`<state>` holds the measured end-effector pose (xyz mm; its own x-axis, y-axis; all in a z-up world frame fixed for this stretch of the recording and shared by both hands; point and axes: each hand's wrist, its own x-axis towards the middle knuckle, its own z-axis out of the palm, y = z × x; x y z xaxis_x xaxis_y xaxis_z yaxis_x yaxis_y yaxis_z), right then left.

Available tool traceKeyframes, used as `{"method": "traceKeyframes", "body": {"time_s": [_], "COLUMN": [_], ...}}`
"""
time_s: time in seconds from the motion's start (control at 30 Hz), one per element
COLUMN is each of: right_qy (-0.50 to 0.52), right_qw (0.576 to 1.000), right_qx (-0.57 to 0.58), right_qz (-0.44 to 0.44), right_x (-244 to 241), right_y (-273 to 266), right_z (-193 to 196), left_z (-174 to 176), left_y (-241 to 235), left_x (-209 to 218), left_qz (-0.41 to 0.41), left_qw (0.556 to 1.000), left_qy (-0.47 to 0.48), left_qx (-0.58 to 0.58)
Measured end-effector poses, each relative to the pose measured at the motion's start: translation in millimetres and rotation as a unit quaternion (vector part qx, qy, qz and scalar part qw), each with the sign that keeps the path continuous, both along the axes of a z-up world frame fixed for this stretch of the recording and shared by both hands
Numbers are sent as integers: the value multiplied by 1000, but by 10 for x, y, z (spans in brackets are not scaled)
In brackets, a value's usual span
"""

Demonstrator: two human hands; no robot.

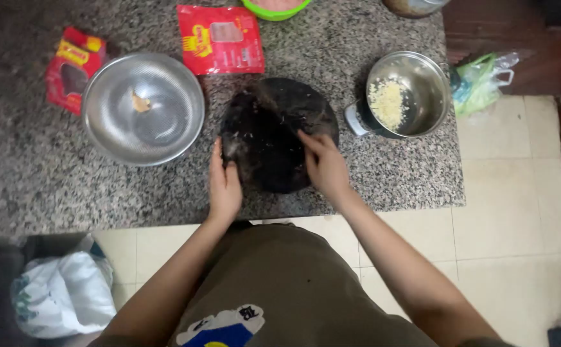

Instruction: Peeling and slicing ginger on a cutting board.

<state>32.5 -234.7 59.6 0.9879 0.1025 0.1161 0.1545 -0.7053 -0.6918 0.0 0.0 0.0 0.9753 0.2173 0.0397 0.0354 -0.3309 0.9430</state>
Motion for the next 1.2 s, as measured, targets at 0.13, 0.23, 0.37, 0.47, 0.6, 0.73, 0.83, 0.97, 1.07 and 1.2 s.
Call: {"method": "traceKeyframes", "body": {"time_s": [0.13, 0.23, 0.37, 0.47, 0.6, 0.73, 0.83, 0.97, 1.07, 1.2], "right_qy": [-20, -18, -4, 15, -9, 266, 305, 316, 328, 384], "right_qw": [998, 987, 975, 970, 991, 953, 905, 882, 879, 860], "right_qx": [-36, -132, -156, -155, -33, 108, 258, 316, 320, 323], "right_qz": [37, 91, 161, 185, 127, -95, -149, -148, -129, -90], "right_x": [328, 300, 65, -103, -382, -622, -836, -1064, -1098, -956], "right_y": [43, 55, -80, -217, -455, -557, -612, -416, -187, 202], "right_z": [-119, -38, 9, 75, 8, -328, -670, -789, -858, -476], "left_z": [-88, 76, -125, -152, -185, -51, -77, -123, -123, -136], "left_y": [-42, -13, 56, 45, 43, 17, -43, -135, -198, -199], "left_x": [-14, -20, -102, -142, -128, -46, -14, -41, -33, -28], "left_qz": [11, 12, 11, 4, -59, -121, -158, -172, -172, -197], "left_qw": [998, 988, 992, 997, 995, 984, 965, 947, 941, 922], "left_qy": [-26, 43, 64, 48, 40, 23, 40, 48, 59, 60], "left_qx": [-54, -151, -112, -68, 65, 130, 205, 266, 285, 328]}}
